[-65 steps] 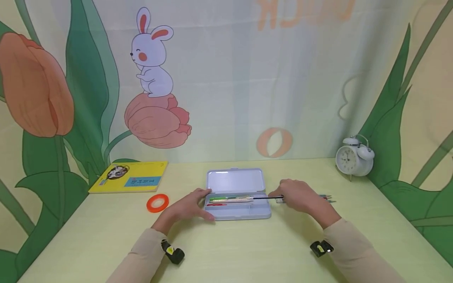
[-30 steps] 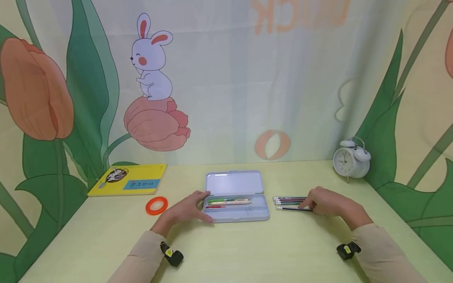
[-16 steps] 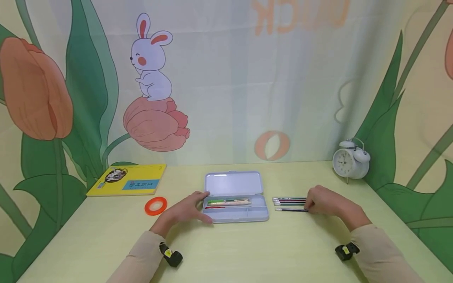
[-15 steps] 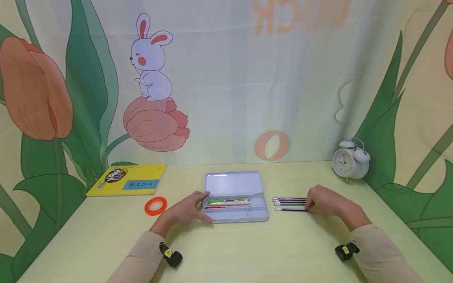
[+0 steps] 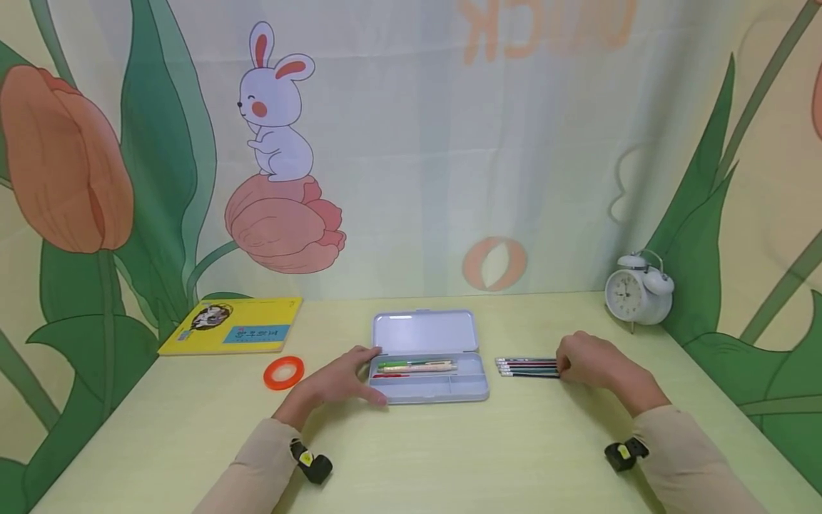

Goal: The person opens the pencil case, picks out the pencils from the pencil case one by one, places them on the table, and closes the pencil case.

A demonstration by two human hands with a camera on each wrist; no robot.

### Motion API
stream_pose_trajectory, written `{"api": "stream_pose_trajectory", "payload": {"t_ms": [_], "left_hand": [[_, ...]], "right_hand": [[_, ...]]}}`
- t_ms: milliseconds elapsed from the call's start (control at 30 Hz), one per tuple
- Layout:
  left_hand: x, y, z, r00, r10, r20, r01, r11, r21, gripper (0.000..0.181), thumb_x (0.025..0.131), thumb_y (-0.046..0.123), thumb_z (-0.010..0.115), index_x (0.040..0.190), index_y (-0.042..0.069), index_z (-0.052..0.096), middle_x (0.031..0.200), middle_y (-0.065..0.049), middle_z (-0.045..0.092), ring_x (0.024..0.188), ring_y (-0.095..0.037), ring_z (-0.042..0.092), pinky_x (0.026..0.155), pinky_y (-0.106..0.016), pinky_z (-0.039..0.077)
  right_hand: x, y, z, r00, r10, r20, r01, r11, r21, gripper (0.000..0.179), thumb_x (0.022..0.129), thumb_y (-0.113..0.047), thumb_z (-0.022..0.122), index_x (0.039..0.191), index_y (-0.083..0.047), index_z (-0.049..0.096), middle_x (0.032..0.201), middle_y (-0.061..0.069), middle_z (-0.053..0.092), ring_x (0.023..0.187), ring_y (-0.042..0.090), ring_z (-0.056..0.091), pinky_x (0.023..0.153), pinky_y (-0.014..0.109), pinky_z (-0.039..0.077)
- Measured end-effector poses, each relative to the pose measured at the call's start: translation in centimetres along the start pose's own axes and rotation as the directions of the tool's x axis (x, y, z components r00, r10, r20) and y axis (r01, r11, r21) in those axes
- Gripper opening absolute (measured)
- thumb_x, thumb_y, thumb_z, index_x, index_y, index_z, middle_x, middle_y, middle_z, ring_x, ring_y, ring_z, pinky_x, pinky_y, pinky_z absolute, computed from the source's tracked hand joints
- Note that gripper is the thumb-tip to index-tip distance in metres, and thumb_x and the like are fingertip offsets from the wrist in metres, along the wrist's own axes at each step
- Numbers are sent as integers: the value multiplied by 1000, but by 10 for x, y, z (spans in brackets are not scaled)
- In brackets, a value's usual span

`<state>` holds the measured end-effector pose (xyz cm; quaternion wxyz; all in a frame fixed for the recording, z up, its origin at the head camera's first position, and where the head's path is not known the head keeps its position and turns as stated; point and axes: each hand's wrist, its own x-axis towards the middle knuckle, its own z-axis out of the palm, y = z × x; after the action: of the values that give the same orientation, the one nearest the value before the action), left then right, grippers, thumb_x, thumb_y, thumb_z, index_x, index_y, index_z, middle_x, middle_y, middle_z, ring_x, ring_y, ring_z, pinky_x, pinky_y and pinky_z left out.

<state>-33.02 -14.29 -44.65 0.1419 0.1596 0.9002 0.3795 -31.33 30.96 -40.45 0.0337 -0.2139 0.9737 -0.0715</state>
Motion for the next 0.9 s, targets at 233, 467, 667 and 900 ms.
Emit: {"api": "stream_pose_trajectory", "payload": {"t_ms": [233,467,667,900], "left_hand": [[0,1,0,1000,-2,-4,2,1000,0,106,68,44,91,156,18,39,152,-10,39,140,-33,34,112,-58,32],[-1,1,0,1000,5,-4,-5,1000,-3,105,68,43,91,155,17,39,153,-10,38,141,-33,34,113,-58,32],[-1,2,0,1000,1,-4,-1,1000,-4,106,68,43,92,156,17,38,153,-10,39,140,-33,33,113,-58,32],[-1,2,0,1000,-3,-5,3,1000,-2,106,68,43,91,156,18,38,153,-10,38,141,-33,33,113,-58,32]], "right_hand": [[3,0,1,1000,14,0,-14,1000,-1,17,82,-1,77,73,-15,73,71,-6,62,64,12,51,61,33,50],[4,0,0,1000,-11,-14,11,1000,0,17,82,-1,78,73,-15,73,72,-6,62,65,12,50,61,33,50],[5,-1,0,1000,-14,-16,14,1000,-3,17,82,-1,78,73,-15,73,72,-7,62,66,11,51,62,33,50],[5,-1,1,999,-23,-36,23,1000,-8,18,82,-2,78,72,-16,72,71,-8,61,66,11,52,61,34,50]]}}
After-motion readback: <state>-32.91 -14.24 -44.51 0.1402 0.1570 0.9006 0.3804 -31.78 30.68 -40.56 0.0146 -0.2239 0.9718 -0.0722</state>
